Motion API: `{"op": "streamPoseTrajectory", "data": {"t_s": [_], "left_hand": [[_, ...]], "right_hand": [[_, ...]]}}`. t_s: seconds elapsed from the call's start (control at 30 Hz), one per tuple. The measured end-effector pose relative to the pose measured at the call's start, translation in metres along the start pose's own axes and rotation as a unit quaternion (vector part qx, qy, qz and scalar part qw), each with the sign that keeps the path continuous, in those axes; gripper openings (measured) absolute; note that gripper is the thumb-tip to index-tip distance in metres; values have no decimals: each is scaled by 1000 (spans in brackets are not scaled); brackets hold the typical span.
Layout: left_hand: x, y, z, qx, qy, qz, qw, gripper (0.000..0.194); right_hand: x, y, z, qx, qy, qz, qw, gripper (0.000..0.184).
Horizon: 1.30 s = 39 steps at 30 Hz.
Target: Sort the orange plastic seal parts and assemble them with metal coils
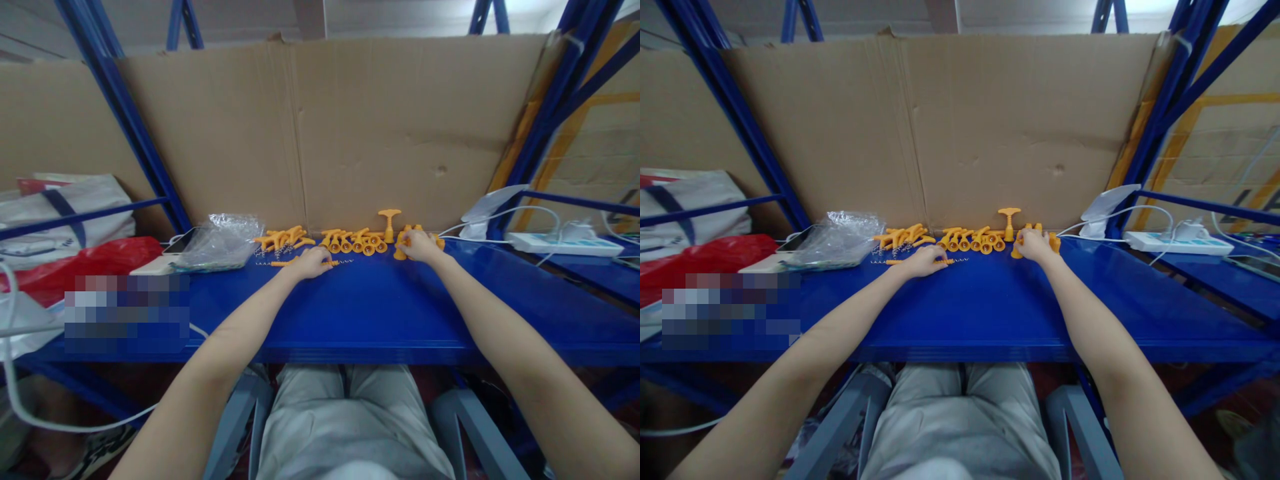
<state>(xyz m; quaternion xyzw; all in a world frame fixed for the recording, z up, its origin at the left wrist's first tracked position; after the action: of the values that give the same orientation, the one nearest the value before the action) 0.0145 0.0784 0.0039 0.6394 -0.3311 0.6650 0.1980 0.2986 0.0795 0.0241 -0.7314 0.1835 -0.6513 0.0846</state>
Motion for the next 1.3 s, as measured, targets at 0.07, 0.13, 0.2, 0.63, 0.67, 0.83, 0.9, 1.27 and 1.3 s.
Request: {"op": "streamPoseTrajectory", "data": {"t_s": [0.07,0.13,0.2,0.63,0.67,0.83,0.9,1.27,1.3], "left_hand": [[-1,-1,2,4,3,-7,1000,20],[-1,-1,2,14,1,-10,1000,22],[1,0,0,30,-12,-9,999,25],[19,20,-14,129,-5,-97,987,42],[18,19,-12,117,6,-103,988,40],[8,14,-8,91,35,-114,989,29],[8,12,-8,85,34,-93,991,29],[15,9,-13,69,37,8,997,36],[16,9,-14,68,35,16,997,36]], "right_hand": [[2,2,-3,0,2,-12,1000,29],[4,3,-6,4,5,-18,1000,28],[6,5,-10,11,12,-19,1000,25],[3,14,-41,106,-100,-43,988,14],[2,15,-44,110,-122,-51,985,14],[-8,20,-53,124,-222,-82,964,14],[-16,22,-55,128,-219,-97,963,12],[-12,41,-85,186,-63,-69,978,26],[-10,43,-88,187,-48,-63,979,30]]}}
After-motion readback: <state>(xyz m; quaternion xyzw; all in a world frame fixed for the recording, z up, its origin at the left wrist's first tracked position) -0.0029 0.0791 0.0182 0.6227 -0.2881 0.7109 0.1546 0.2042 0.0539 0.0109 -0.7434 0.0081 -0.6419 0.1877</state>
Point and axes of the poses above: each hand's wrist, its own y-axis away from the middle knuckle, its own x-axis out of the back of the hand, z = x × y, the point moved 7 cm from there along -y, towards the middle knuckle, and after that the axes turned 6 degrees about -x, right-handed, at the moved point
